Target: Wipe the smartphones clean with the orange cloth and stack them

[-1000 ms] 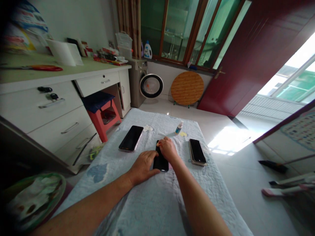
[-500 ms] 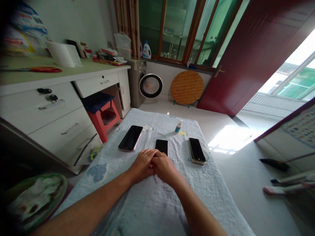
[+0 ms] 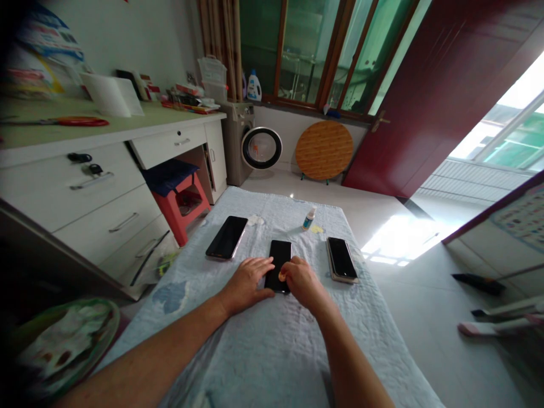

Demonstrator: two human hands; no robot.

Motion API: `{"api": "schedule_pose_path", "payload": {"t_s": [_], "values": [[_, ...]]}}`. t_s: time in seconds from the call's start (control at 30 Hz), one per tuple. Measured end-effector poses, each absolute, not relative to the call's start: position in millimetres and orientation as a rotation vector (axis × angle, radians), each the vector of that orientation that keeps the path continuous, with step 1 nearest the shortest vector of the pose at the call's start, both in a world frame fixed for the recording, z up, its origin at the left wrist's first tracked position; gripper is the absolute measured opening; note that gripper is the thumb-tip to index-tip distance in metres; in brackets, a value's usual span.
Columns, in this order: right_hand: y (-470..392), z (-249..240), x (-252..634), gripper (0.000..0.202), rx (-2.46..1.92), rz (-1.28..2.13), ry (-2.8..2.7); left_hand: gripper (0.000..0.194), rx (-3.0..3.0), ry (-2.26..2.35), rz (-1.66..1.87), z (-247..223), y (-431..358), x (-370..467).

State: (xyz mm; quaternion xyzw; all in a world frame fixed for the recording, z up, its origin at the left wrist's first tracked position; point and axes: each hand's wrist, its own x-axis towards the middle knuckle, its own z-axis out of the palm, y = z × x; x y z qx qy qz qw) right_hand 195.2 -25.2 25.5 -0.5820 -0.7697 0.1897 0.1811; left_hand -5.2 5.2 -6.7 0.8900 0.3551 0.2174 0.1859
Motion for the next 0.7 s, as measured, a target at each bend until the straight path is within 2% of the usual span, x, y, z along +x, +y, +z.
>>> {"api": "schedule_pose_path", "payload": {"t_s": [0.13, 0.37, 0.7], "values": [[-12.8, 14.6, 187.4, 0.026, -1.662, 0.392, -2.072, 0.06, 2.51, 0.969, 0.591, -2.2, 3.9, -5.2], [-2.0, 2.6, 180.5, 0.026, -1.747, 0.238, -1.972, 0.053, 2.496, 0.959, 0.614, -0.7, 3.4, -5.2], [-18.9, 22.9, 179.3, 0.022, -1.513, 0.484, -2.18, 0.052, 2.471, 0.999, 0.627, -4.4, 3.2, -5.5]]}}
